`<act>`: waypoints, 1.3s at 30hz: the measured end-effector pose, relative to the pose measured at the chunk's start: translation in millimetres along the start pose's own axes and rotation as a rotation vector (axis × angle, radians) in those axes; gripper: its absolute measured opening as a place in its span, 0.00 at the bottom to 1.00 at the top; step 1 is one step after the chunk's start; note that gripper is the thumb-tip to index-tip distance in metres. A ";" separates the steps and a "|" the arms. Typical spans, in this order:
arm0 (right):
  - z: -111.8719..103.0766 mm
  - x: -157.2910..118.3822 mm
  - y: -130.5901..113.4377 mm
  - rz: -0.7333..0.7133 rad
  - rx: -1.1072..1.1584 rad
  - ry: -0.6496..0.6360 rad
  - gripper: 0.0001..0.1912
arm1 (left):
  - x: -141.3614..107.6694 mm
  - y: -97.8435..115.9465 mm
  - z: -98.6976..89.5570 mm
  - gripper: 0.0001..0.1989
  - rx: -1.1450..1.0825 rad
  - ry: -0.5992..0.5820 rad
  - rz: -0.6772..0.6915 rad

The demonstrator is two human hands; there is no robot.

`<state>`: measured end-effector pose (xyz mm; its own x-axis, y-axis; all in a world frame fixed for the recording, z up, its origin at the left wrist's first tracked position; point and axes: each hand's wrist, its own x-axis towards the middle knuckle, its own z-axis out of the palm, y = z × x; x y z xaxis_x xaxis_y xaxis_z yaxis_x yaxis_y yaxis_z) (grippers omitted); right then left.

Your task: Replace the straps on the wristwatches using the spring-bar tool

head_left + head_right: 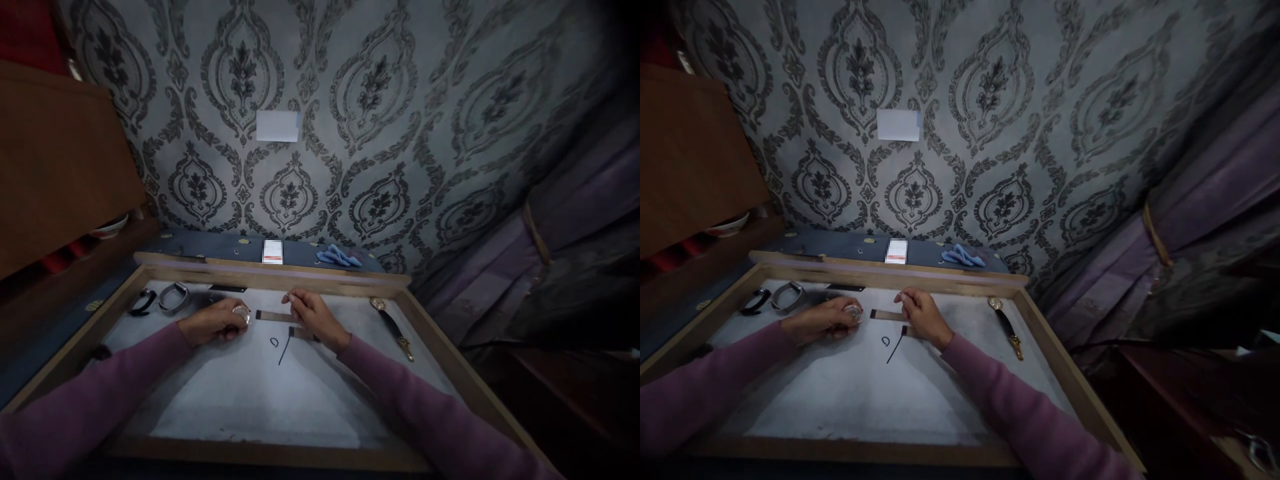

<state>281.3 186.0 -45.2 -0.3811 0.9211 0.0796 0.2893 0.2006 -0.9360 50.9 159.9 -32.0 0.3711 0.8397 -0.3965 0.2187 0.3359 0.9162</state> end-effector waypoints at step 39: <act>25.9 -8.5 0.8 0.038 0.103 0.069 0.17 | -4.7 -11.7 -2.3 0.21 0.014 -0.013 -0.006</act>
<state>262.0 169.7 -55.4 -0.3088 0.9490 0.0633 0.2098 0.1329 -0.9687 44.5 153.0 -40.7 0.3819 0.8320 -0.4024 0.2331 0.3346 0.9131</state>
